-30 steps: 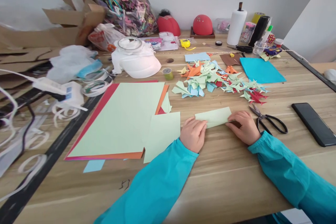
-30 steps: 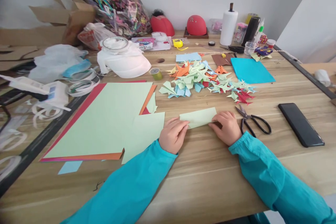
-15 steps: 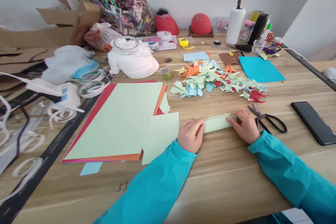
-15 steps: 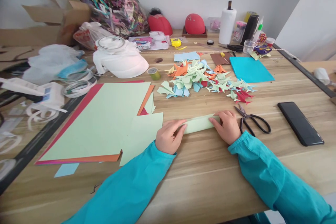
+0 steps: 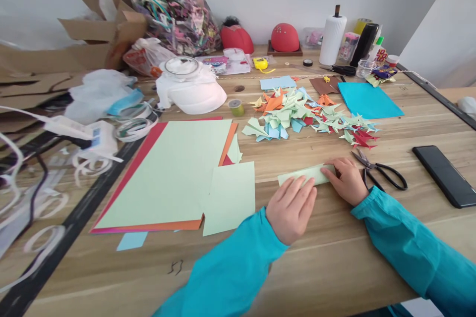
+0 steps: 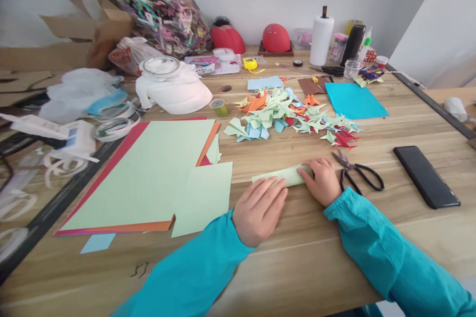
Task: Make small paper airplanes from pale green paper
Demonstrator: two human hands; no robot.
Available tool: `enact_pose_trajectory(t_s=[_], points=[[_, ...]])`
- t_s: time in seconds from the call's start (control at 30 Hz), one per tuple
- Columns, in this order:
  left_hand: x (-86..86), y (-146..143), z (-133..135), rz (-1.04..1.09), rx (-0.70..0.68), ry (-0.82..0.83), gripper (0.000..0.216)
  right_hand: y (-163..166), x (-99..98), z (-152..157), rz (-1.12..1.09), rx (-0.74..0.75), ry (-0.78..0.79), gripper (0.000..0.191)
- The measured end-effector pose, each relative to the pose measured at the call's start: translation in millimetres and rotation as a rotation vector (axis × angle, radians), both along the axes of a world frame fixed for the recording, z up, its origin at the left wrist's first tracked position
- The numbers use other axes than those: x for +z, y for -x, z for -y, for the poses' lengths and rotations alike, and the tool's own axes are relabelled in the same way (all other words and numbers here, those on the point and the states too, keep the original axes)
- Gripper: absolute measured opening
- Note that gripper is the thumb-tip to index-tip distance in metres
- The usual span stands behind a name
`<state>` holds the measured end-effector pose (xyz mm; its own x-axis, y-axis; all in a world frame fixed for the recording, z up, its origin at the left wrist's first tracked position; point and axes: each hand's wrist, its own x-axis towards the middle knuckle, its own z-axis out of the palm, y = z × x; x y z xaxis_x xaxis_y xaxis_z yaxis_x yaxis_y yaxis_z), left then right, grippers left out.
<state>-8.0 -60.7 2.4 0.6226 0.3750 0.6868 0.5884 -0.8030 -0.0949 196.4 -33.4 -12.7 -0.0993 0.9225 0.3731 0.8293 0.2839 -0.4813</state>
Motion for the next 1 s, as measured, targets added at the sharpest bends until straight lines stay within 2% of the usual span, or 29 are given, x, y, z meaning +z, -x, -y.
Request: enact_pose_trajectory(t_s=[0.2,0.37,0.53,0.63,0.77,0.87,0.93,1.0], points=[[-5.6,-13,14,-0.153,0.065,0.248,0.054,0,2.4,1,0.013,-0.002,-0.006,0.026],[-9.2,-10,12,-0.143,0.178,0.410,0.058,0,1.8,1,-0.012,0.005,-0.015,0.022],[-15.2,-6,6,-0.088,0.204,0.492,0.055,-1,1.4,1,-0.029,0.009,-0.051,0.020],[-19.4,-3,1,0.067,0.212,0.516,0.054,0,2.4,2,-0.056,0.004,-0.087,0.018],[-20.2,0,-8,0.422,0.205,0.533,0.060,0,4.9,6,-0.172,0.015,-0.102,0.016],[-17.6,1,-14,0.729,0.173,0.637,0.070,1,6.6,10,-0.260,0.020,-0.145,0.014],[-15.7,4,-16,0.852,0.136,0.741,0.058,2,7.4,11,-0.343,0.022,-0.147,0.013],[-14.2,7,-18,0.889,0.117,0.812,0.034,4,8.2,11,-0.508,0.044,-0.102,0.015]])
